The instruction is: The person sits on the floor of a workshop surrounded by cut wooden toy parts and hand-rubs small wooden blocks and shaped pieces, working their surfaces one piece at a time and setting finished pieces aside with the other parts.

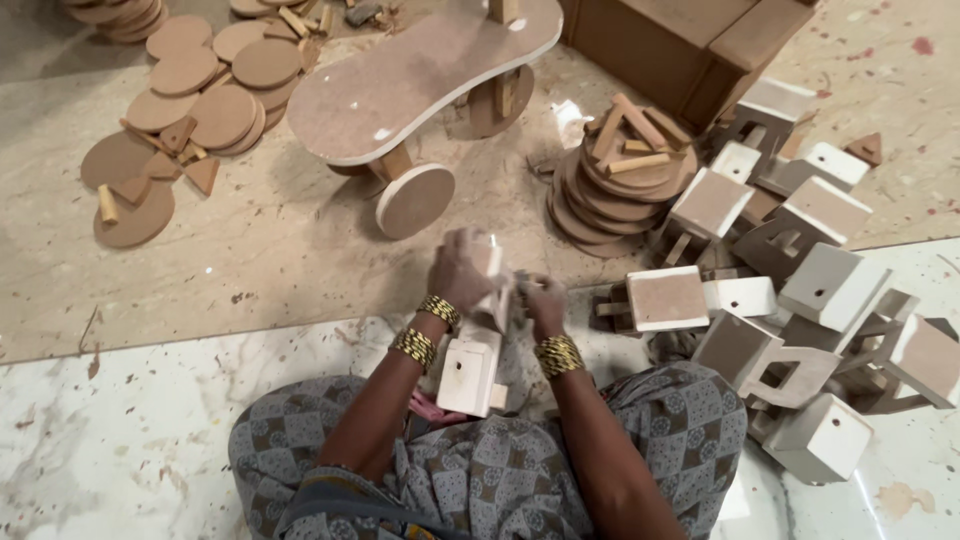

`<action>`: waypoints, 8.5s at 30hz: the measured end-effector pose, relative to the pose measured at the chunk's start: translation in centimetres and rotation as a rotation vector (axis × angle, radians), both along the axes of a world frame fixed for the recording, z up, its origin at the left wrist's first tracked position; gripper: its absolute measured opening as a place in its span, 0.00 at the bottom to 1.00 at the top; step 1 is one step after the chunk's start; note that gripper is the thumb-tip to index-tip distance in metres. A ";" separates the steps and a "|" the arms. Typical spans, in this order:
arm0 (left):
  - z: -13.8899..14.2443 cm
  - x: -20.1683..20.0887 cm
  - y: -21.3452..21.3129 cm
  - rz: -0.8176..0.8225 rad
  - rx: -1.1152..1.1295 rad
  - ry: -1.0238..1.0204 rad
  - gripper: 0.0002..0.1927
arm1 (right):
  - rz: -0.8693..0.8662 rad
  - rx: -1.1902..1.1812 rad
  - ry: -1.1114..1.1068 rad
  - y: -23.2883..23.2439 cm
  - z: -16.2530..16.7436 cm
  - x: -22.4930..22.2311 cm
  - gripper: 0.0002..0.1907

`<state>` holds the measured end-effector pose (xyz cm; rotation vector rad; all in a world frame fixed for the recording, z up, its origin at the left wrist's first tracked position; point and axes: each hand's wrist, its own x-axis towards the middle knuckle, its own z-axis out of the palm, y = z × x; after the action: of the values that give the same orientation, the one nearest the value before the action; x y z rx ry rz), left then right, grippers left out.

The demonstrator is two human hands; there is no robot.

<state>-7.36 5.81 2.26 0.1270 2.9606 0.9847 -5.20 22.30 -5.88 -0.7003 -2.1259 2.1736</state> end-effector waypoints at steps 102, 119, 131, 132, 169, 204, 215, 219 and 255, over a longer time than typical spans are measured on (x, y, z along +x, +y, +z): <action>-4.0 0.4 -6.6 0.100 1.417 -0.128 0.43 | 0.689 1.040 0.887 -5.1 10.8 9.2 0.08; 0.2 7.0 -5.4 0.225 0.402 0.268 0.11 | 0.324 0.366 0.501 -0.8 6.1 5.1 0.17; -4.0 1.9 -3.1 0.255 0.010 0.220 0.14 | 0.431 0.118 0.234 -0.6 4.2 4.6 0.17; -4.0 1.5 -3.7 0.270 0.031 0.217 0.14 | 0.443 0.015 0.186 -0.5 4.3 4.6 0.18; -8.8 3.8 -12.0 0.259 0.000 0.165 0.08 | 0.702 1.066 0.705 -5.0 6.2 5.2 0.55; -8.6 2.6 -19.4 0.619 0.120 0.145 0.16 | 0.683 1.002 0.728 -4.5 6.0 4.2 0.48; -5.5 6.1 -10.3 0.298 0.692 -0.121 0.11 | 0.502 0.998 0.751 1.2 9.6 4.2 0.23; -2.7 8.1 -3.3 0.013 0.508 -0.176 0.12 | 0.648 0.361 0.424 1.4 9.1 7.7 0.32; -3.5 0.9 -0.5 -0.323 -0.132 0.349 0.30 | -0.036 -0.343 0.197 5.4 1.6 1.9 0.07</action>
<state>-6.43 5.30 -1.19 0.8229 3.1441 0.7917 -3.32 27.70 -4.29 -0.5044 -1.6559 2.4972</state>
